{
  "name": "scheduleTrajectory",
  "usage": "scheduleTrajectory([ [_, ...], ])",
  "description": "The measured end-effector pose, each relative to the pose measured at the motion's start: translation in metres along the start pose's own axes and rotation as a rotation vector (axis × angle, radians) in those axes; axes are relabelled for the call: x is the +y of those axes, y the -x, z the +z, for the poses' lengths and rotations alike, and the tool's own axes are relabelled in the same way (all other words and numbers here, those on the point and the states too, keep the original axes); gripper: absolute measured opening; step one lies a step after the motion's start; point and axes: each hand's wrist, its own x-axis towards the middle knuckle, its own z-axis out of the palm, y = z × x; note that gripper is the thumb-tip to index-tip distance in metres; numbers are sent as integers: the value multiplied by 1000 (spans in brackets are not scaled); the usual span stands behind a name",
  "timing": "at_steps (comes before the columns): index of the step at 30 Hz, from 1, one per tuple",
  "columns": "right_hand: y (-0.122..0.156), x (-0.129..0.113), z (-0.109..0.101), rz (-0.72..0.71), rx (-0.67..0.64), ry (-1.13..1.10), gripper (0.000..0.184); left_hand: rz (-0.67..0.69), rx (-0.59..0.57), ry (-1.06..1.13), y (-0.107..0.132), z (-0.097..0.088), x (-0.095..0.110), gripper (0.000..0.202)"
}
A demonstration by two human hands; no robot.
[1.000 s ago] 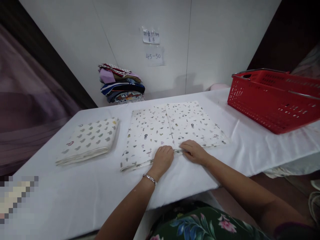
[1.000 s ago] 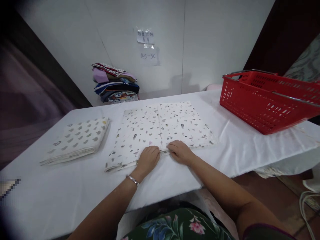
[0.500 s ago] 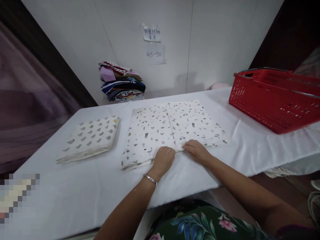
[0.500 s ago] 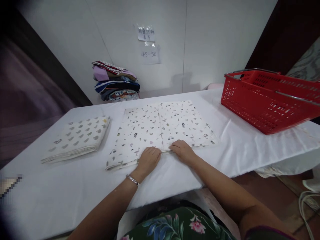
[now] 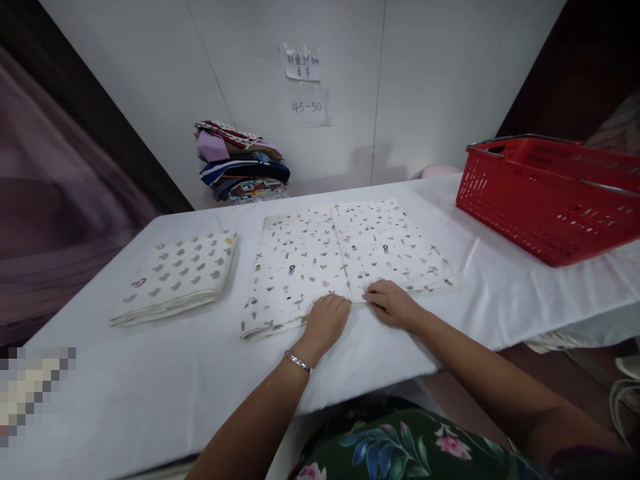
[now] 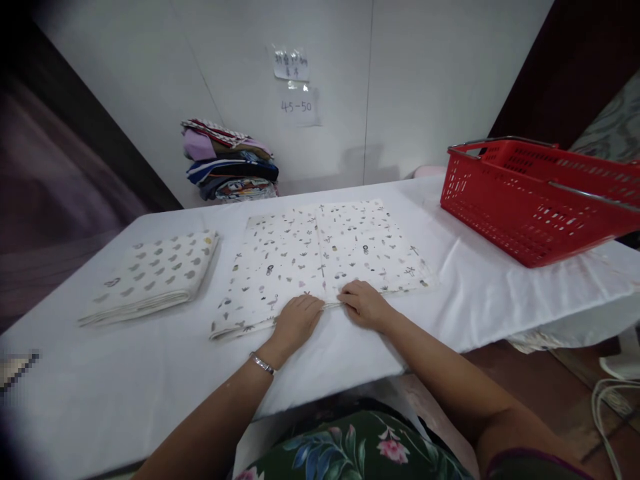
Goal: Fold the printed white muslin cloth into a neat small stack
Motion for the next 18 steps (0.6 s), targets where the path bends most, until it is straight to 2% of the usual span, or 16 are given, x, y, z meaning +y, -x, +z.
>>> scheduleTrajectory([
  [4, 1, 1, 0, 4, -8, 7, 28, -18, 10, 19, 2, 0, -1, 16],
  [11, 1, 3, 3, -1, -17, 59, 29, -27, 25, -69, 2, 4, -1, 20],
  [15, 2, 5, 6, -7, 27, 73, 32, -28, 65, -93, 0, 6, -3, 24],
  [18, 2, 3, 6, 1, 39, 78, 30, -46, 51, -92, -2, 4, -3, 19],
])
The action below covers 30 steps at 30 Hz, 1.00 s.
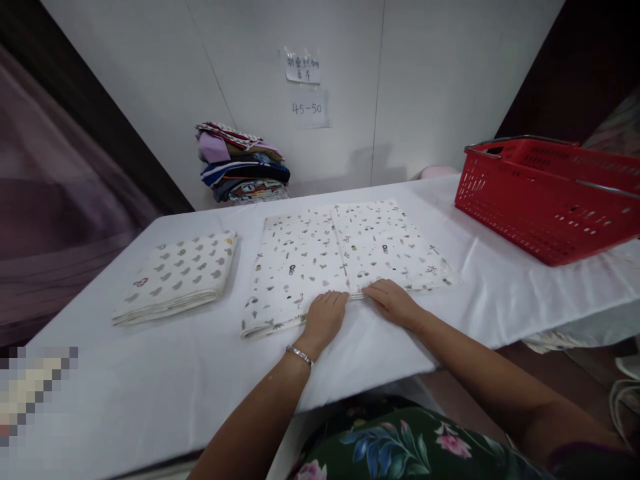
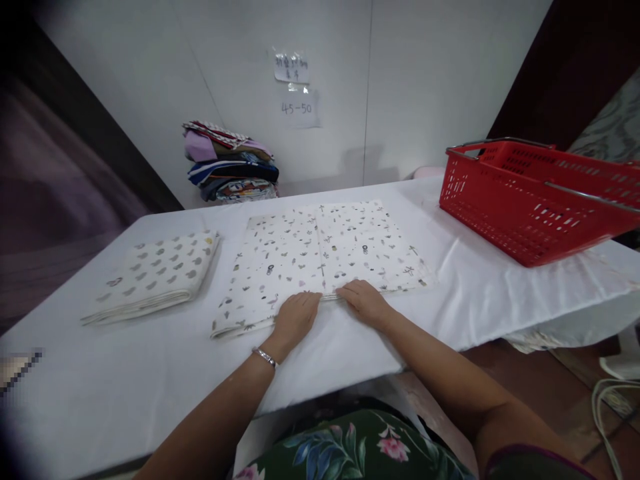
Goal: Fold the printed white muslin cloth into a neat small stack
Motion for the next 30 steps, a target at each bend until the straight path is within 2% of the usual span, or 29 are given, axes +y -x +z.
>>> scheduleTrajectory([
  [8, -5, -8, -6, 84, -95, -7, 18, 17, -69, -54, -3, 0, 0, 15],
  [19, -9, -1, 3, 120, 1, 61, 16, 26, -81, -16, -7, -5, 8, 14],
  [26, -10, -4, 1, 107, 8, 66, 18, 95, -23, 29, -21, 7, 13, 22],
  [30, -9, -6, 0, 92, 43, 20, 17, 69, 41, 147, -19, 3, 18, 16],
])
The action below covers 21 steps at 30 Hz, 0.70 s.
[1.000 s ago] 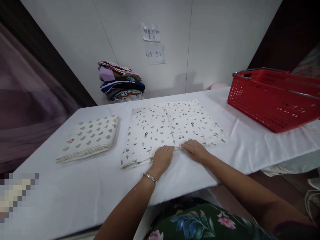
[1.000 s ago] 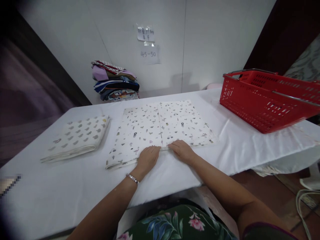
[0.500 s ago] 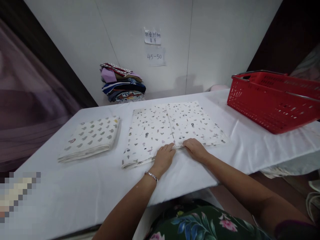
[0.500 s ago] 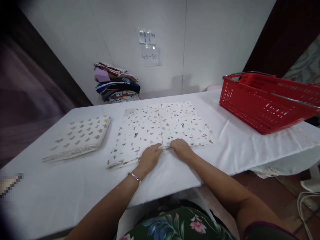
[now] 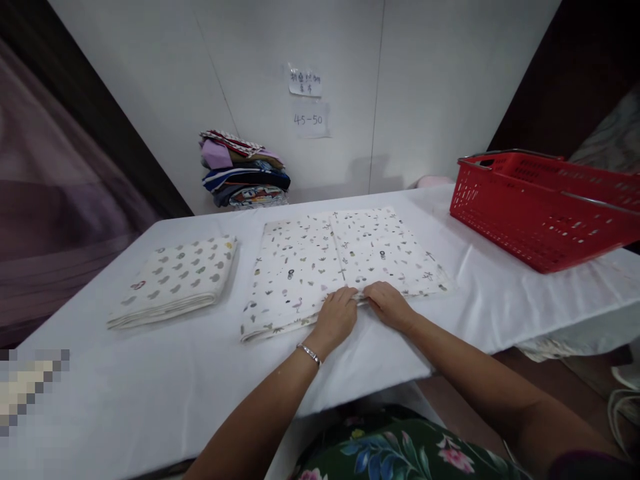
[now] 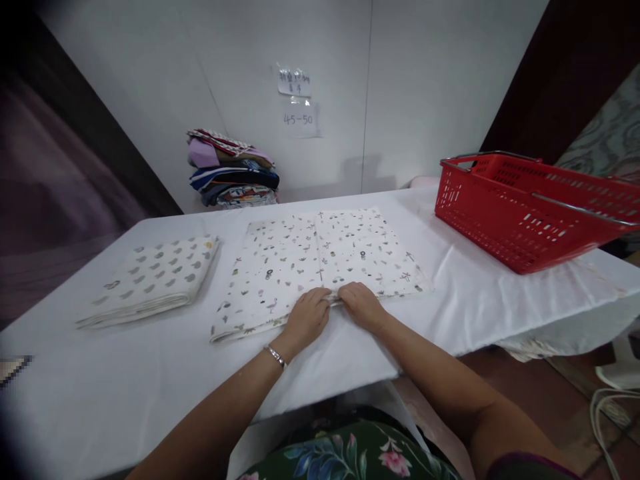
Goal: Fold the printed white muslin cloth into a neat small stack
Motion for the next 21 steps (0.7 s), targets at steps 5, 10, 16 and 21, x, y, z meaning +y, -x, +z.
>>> scheduleTrajectory([
  [5, 3, -5, -6, -40, -50, -69, 17, -108, 29, 139, 6, -2, 2, 12],
  [10, 4, -8, -9, -11, -107, -64, 19, -140, 29, 187, 6, 1, 1, 12],
  [16, 4, -3, -4, 50, -101, 20, 15, -144, 2, 168, 5, 2, 0, 9],
  [21, 6, 2, -1, 63, -102, 46, 18, -116, -71, 98, 5, -2, 3, 11],
])
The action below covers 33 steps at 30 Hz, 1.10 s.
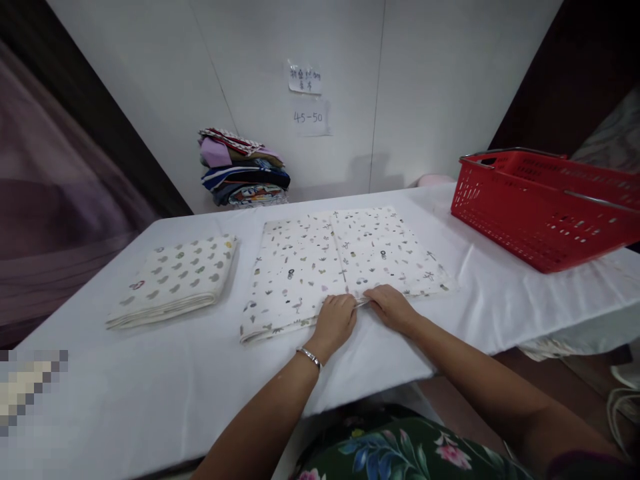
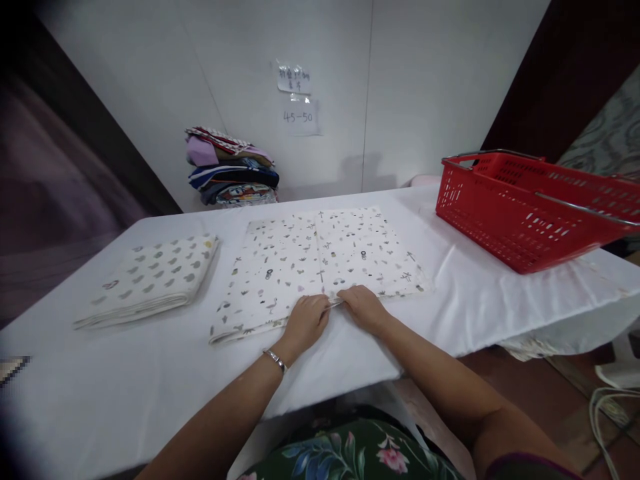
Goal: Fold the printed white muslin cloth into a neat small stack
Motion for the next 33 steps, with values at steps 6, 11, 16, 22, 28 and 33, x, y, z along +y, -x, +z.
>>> scheduleTrajectory([
  [6, -1, -1, -1, 26, -21, -4, 21, 43, -13, -175, -9, 2, 4, 19],
  [11, -2, 1, -3, 24, -45, 48, 20, 96, -13, -245, -15, 5, 0, 16],
  [16, 15, 33, -13, 51, 50, 156, 29, 95, -1, -197, -12, 1, -4, 17],
  [22, 66, 102, -46, 234, 103, 263, 34, 91, -11, -182, -12, 1, -6, 20],
  [28, 101, 132, -80, 554, 105, 158, 39, 94, 11, -171, -13, 1, -5, 21],
  [33, 101, 133, -96, 1026, 138, -59, 38, 84, 46, -174, -12, 3, -6, 21],
])
